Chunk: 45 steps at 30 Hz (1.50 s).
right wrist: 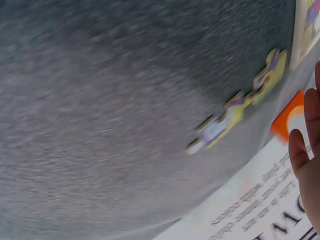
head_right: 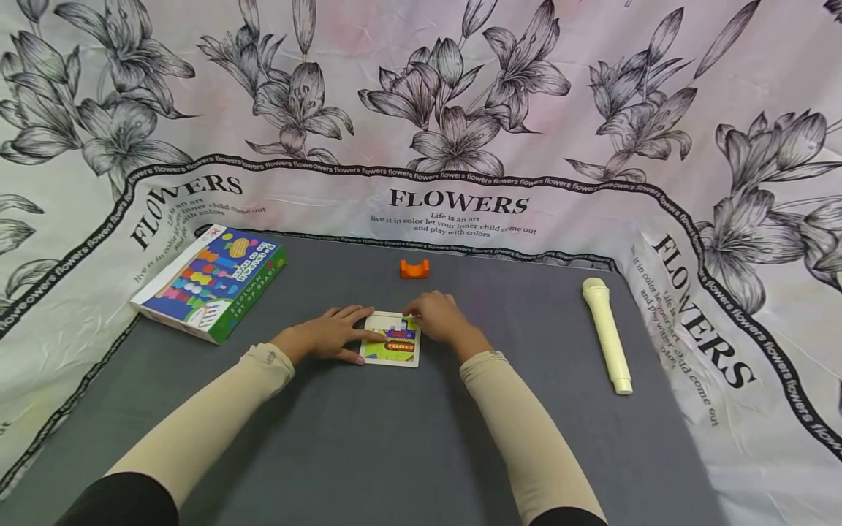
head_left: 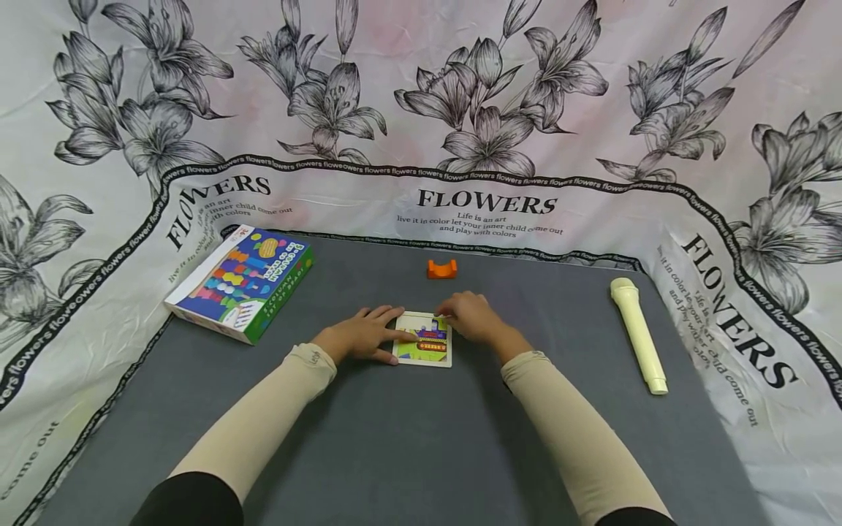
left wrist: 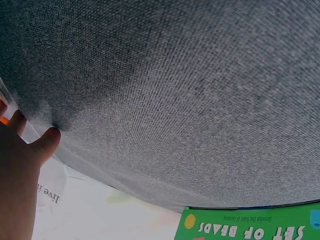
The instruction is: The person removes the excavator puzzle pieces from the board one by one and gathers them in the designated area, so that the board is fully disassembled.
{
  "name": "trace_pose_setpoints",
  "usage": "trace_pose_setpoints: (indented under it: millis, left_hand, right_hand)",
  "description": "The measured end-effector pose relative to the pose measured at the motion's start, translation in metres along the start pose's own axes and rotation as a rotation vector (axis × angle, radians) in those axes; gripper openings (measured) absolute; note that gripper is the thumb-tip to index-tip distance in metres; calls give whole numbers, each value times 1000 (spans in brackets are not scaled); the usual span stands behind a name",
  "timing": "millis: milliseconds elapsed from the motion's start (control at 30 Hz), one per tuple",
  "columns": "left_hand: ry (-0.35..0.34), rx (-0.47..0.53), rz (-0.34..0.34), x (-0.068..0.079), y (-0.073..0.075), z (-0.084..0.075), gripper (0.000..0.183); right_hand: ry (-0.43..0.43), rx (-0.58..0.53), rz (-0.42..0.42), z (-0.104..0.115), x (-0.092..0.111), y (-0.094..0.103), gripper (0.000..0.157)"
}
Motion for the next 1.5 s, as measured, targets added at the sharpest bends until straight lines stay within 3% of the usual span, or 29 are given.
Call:
trace_pose_setpoints:
  millis: [333, 700, 1233, 1367, 1500]
  left_hand:
    - [-5, 3, -16, 0, 0, -2, 61]
    - [-39, -35, -29, 1, 1, -1, 61]
    - [-34, -35, -12, 1, 2, -2, 61]
    - [-40, -29, -16, 0, 1, -2, 61]
    - [-37, -32, -21, 0, 1, 0, 61]
  right_hand:
    - [77, 161, 38, 15, -8, -9, 27]
    - [23, 356, 89, 23, -15, -9, 23]
    - [123, 505, 119, 24, -12, -16, 20]
    - [105, 504, 111, 24, -15, -16, 17]
    - [53, 396, 91, 23, -18, -11, 11]
Point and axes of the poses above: each hand's wrist, its own x-axis away from the middle knuckle, its own y-axis out of the back of the hand, z = x × y, the point moved 4 cm from there along -x, towards the middle knuckle, and after that the axes turned 3 degrees about z, right-handed, at the moved point
